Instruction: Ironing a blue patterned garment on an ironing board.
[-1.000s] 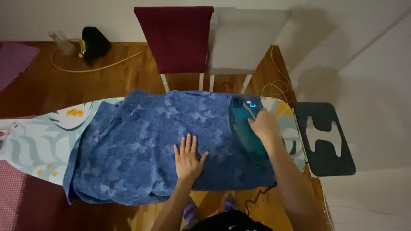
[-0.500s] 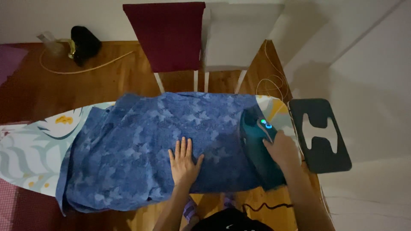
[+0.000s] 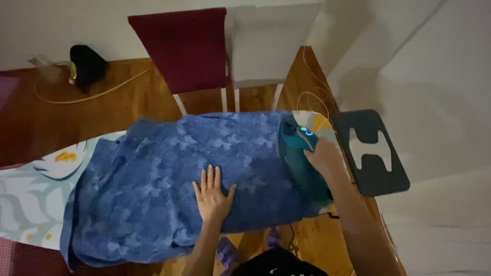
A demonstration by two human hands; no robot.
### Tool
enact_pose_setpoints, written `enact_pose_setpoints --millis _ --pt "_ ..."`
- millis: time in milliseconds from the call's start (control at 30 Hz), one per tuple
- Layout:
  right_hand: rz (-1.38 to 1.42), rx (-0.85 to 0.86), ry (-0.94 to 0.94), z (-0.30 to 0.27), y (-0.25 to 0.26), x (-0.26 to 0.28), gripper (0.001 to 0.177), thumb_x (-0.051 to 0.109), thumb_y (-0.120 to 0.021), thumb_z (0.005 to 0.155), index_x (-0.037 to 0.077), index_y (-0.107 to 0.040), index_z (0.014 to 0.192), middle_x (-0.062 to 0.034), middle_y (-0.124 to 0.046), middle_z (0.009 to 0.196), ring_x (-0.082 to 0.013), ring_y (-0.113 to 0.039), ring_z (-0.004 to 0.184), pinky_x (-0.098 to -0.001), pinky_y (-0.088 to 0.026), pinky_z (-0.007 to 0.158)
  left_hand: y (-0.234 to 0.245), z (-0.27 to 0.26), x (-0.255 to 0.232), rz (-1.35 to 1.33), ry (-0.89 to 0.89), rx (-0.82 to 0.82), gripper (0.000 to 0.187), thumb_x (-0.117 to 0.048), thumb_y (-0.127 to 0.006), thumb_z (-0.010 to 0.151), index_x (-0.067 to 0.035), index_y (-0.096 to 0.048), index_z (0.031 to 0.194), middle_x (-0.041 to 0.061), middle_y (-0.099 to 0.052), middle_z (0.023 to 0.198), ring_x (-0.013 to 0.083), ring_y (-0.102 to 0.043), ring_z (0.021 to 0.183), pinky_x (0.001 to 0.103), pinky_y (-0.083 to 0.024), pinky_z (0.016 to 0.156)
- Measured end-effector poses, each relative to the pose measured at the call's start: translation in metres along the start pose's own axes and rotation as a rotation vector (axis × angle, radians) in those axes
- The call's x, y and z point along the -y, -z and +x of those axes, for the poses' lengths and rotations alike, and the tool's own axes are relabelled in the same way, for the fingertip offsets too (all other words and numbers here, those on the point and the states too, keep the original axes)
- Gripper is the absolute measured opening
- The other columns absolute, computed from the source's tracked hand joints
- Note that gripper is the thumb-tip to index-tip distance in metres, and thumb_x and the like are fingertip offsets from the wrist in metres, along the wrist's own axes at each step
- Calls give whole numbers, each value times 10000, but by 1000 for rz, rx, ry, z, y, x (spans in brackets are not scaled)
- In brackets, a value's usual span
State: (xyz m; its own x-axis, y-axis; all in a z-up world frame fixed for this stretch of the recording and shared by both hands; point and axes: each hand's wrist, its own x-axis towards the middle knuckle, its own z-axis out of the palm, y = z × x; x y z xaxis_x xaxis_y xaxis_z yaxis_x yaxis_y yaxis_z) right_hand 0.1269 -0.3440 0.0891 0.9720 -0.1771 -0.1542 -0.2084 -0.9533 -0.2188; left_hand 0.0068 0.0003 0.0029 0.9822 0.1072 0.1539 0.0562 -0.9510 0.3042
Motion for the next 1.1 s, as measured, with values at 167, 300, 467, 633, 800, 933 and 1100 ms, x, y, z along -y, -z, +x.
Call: enact_pose_setpoints --millis 167,300,467,633,800,933,1100 --pt "30 57 -8 -50 7 -27 546 440 -749 865 -47 -605 1063 -267 -713 962 -418 -727 899 -506 -601 773 5 1 -4 22 33 31 817 -625 -554 905 -157 -389 1554 77 -342 1631 312 -284 1500 581 -175 1204" --pt "13 37 13 -50 8 -23 569 424 -760 852 -61 -599 1102 -296 -708 996 -441 -711 943 -512 -588 802 2 -3 -3 20 42 24 809 -629 -545 912 -153 -397 1548 84 -349 1630 317 -287 1502 581 -182 1200" --pt "13 19 127 -20 5 -9 622 434 -771 820 -62 -620 1164 -283 -722 991 -421 -730 920 -487 -591 803 -4 -5 -1 28 7 -82 809 -635 -548 911 -133 -427 1534 99 -381 1617 328 -313 1499 588 -189 1211" --pt "17 -117 360 -40 38 12 624 399 -797 754 -10 -665 1207 -268 -736 969 -414 -727 903 -483 -581 800 -2 -5 0 -7 -12 -99 817 -635 -545 915 -116 -434 1536 124 -386 1609 342 -314 1485 597 -191 1193" --pt "274 -320 393 -84 111 32 619 341 -821 761 6 -660 1256 -226 -743 923 -370 -733 768 -458 -577 720 -1 -3 -1 14 -10 -68 811 -636 -518 927 -126 -409 1548 109 -358 1625 335 -295 1497 592 -177 1205" --pt "475 -384 322 -104 119 24 478 330 -800 843 4 -643 1156 -167 -743 866 -247 -734 673 -386 -584 600 -1 -3 -1 18 -1 -76 804 -640 -509 936 -133 -400 1550 93 -345 1631 330 -283 1506 583 -173 1211" --pt "1025 -628 438 -132 121 32 297 76 -796 893 -31 -606 1096 -133 -690 891 -170 -679 712 -269 -543 646 4 -4 -5 54 11 -45 816 -645 -509 927 -134 -386 1551 89 -341 1628 313 -282 1500 572 -172 1212"
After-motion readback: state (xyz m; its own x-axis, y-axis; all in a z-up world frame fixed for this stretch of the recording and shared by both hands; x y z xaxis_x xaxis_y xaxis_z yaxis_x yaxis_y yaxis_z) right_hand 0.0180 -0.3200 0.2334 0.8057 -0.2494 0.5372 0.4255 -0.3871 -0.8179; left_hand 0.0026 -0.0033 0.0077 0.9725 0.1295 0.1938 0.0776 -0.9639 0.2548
